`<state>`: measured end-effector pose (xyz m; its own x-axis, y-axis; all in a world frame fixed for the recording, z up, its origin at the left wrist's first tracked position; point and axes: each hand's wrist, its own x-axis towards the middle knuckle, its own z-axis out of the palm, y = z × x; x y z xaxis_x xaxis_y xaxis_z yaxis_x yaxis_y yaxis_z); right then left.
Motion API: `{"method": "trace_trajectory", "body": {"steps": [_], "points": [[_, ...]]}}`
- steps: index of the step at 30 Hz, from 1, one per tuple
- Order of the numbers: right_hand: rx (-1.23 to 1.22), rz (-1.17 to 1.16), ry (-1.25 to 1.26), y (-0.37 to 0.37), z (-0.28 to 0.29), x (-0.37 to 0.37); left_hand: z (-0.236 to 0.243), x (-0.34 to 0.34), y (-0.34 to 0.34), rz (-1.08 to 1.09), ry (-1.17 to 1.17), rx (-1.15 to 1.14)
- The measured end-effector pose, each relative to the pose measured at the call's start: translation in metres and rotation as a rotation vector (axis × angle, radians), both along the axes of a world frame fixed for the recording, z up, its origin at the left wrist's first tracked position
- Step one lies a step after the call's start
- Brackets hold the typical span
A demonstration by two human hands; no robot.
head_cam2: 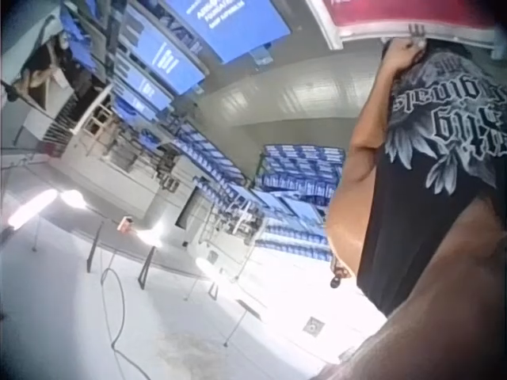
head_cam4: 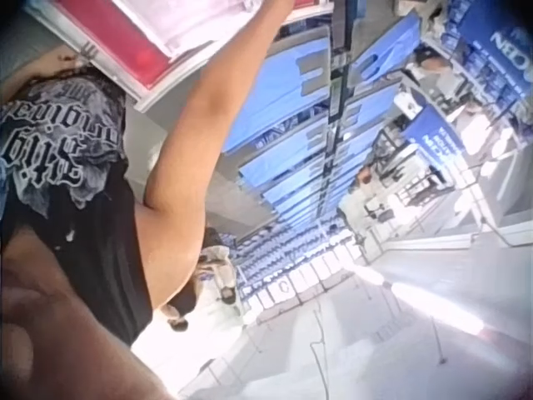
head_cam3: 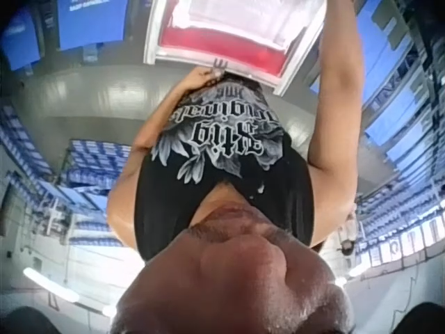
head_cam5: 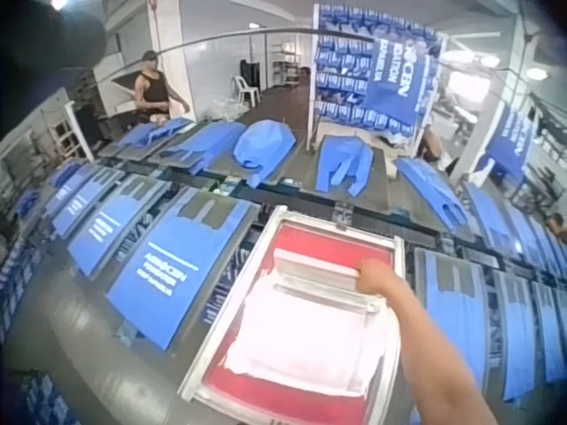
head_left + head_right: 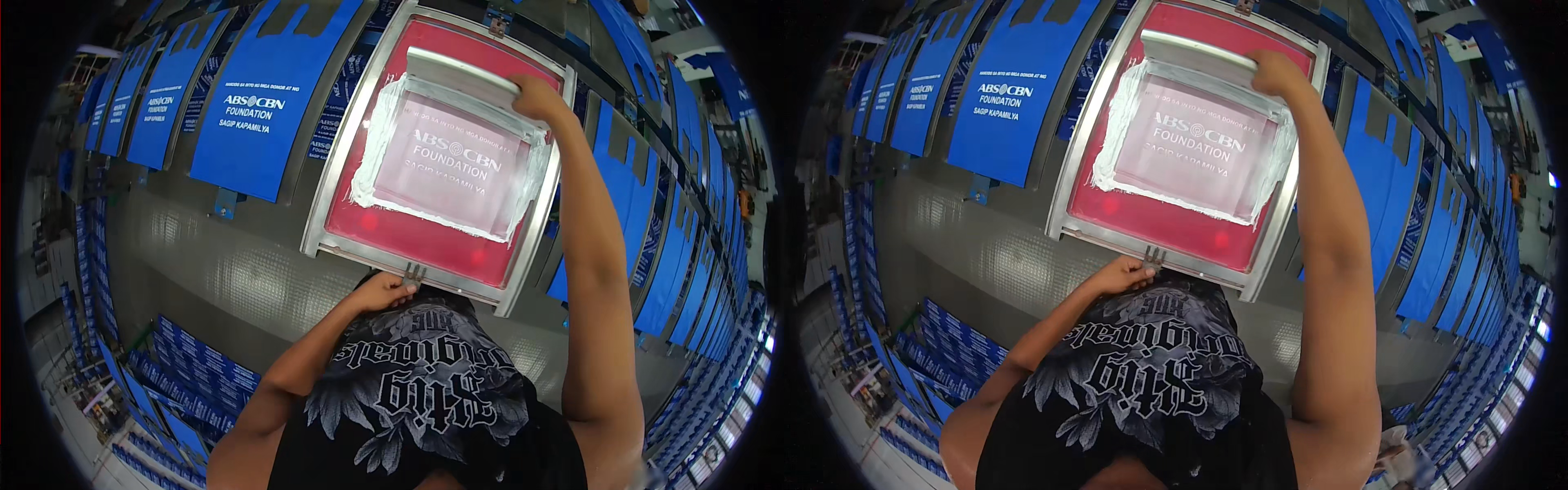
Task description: Manually applying ink through a silk screen onto fabric pieces using a squeegee on a production line.
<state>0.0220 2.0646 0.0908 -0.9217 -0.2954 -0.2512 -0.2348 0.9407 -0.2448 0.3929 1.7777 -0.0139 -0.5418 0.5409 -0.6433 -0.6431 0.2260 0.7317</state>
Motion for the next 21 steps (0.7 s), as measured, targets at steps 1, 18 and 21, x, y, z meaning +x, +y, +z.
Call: {"method": "trace_trajectory", "body": {"steps": [1, 18, 21], "points": [[0.035, 0.025, 0.136, -0.009, -0.007, 0.005, 0.008, 0.002, 0.000, 0.004, -0.004, 0.043], [-0.096, -0.045, 0.261, -0.056, 0.023, 0.286, 0.020, -0.007, 0.015, 0.028, 0.011, -0.241], [-0.048, -0.093, 0.196, -0.022, 0.032, 0.272, 0.005, 0.002, 0.008, 0.059, 0.039, -0.306]]}}
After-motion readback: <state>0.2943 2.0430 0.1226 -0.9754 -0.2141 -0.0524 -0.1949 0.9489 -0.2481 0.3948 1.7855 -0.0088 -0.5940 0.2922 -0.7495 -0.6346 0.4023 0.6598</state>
